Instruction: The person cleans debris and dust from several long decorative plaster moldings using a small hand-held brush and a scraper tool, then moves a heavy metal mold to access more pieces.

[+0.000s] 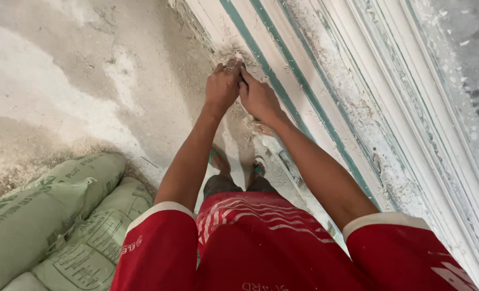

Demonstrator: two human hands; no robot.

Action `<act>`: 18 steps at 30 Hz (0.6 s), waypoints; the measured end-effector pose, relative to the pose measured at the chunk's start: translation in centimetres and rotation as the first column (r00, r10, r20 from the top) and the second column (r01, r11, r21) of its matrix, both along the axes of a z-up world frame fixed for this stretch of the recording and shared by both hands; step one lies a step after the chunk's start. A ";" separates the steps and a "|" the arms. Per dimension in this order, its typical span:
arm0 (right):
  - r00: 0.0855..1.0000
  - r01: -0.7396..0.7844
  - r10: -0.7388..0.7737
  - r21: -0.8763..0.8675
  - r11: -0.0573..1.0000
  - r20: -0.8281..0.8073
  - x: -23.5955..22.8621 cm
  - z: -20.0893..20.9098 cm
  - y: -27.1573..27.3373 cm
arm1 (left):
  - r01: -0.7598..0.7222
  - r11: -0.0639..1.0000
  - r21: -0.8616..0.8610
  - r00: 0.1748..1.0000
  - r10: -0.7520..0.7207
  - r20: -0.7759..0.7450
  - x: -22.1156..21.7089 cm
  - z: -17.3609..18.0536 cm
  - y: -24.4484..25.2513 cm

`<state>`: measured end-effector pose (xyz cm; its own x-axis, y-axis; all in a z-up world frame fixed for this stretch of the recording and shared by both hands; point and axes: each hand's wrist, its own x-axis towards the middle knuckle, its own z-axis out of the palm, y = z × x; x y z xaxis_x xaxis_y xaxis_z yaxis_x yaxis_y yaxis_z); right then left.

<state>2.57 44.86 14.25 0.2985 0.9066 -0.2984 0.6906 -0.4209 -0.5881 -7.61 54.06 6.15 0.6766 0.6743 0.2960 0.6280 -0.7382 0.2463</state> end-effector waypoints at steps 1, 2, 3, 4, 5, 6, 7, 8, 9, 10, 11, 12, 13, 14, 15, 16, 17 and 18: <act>1.000 0.003 -0.003 0.001 1.000 0.002 0.1 0.8 -0.8 | 0.003 1.000 0.001 1.000 -0.003 0.002 0.5 -0.4 -1.0; 1.000 -0.003 0.005 -0.061 0.998 0.027 -0.1 1.5 -1.5 | 0.016 0.997 -0.070 1.000 -0.015 0.005 0.8 -0.9 -1.9; 0.999 -0.008 0.015 -0.123 0.992 0.052 -0.2 2.1 -2.0 | 0.029 0.990 -0.141 1.000 -0.028 0.009 1.0 -1.4 -2.6; 0.999 -0.007 0.013 -0.119 0.993 0.049 -0.5 2.6 -4.3 | 0.030 0.990 -0.138 1.000 -0.029 0.006 1.1 -2.6 -5.4; 0.999 0.028 -0.025 -0.159 0.987 0.025 -0.8 3.0 -6.5 | 0.102 0.981 -0.166 0.994 -0.094 0.054 1.1 -3.7 -8.1; 0.998 0.063 -0.063 -0.202 0.977 0.006 -0.9 3.4 -8.8 | 0.175 0.966 -0.192 0.982 -0.156 0.107 1.4 -5.0 -10.9; 0.998 0.066 -0.065 -0.199 0.978 0.007 -1.1 3.6 -10.6 | 0.177 0.966 -0.190 0.981 -0.159 0.108 1.0 -4.9 -12.7; 0.993 0.111 -0.120 -0.266 0.958 -0.019 -1.5 4.0 -12.5 | 0.177 0.983 -0.050 0.980 -0.171 0.101 0.5 -4.9 -14.6; 0.984 0.153 -0.176 -0.332 0.931 -0.040 -1.8 4.3 -14.5 | 0.175 0.980 0.091 0.979 -0.183 0.093 0.0 -4.8 -16.7; 0.983 0.152 -0.176 -0.333 0.931 -0.044 -2.0 4.4 -12.9 | 0.176 0.980 0.090 0.979 -0.183 0.090 -0.2 -4.5 -14.7; 0.987 0.136 -0.154 -0.281 0.950 -0.042 -2.2 4.6 -11.4 | 0.215 0.974 0.064 0.970 -0.221 0.105 -0.3 -4.1 -12.8; 0.990 0.123 -0.135 -0.224 0.967 -0.036 -2.3 4.7 -9.8 | 0.258 0.965 0.043 0.957 -0.261 0.125 -0.1 -3.7 -10.8; 0.990 0.127 -0.138 -0.221 0.967 -0.036 -2.2 4.2 -7.4 | 0.261 0.964 0.046 0.956 -0.265 0.124 0.2 -3.5 -7.8; 0.994 0.105 -0.109 -0.124 0.987 -0.021 -2.0 3.7 -4.8 | 0.217 0.976 0.000 0.974 -0.217 0.059 0.6 -3.2 -4.8; 0.997 0.080 -0.081 -0.027 0.996 -0.003 -1.9 3.2 -2.3 | 0.169 0.985 -0.043 0.986 -0.169 -0.008 1.1 -2.9 -1.8; 0.997 0.080 -0.080 -0.023 0.997 0.001 -1.8 2.6 0.9 | 0.168 0.985 -0.039 0.986 -0.169 -0.004 1.1 -1.9 1.3; 0.997 0.051 -0.052 0.011 0.999 0.059 -1.6 2.0 4.2 | 0.101 0.992 -0.079 0.995 -0.102 -0.002 1.2 -0.9 4.5; 0.993 0.019 -0.024 0.042 0.999 0.117 -1.3 1.3 7.5 | 0.033 0.992 -0.119 0.999 -0.034 -0.003 1.4 0.1 7.7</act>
<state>1.23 52.39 15.55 0.3486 0.9103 -0.2231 0.7468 -0.4136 -0.5207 -6.25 61.73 6.25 0.7006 0.6815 0.2115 0.6050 -0.7245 0.3302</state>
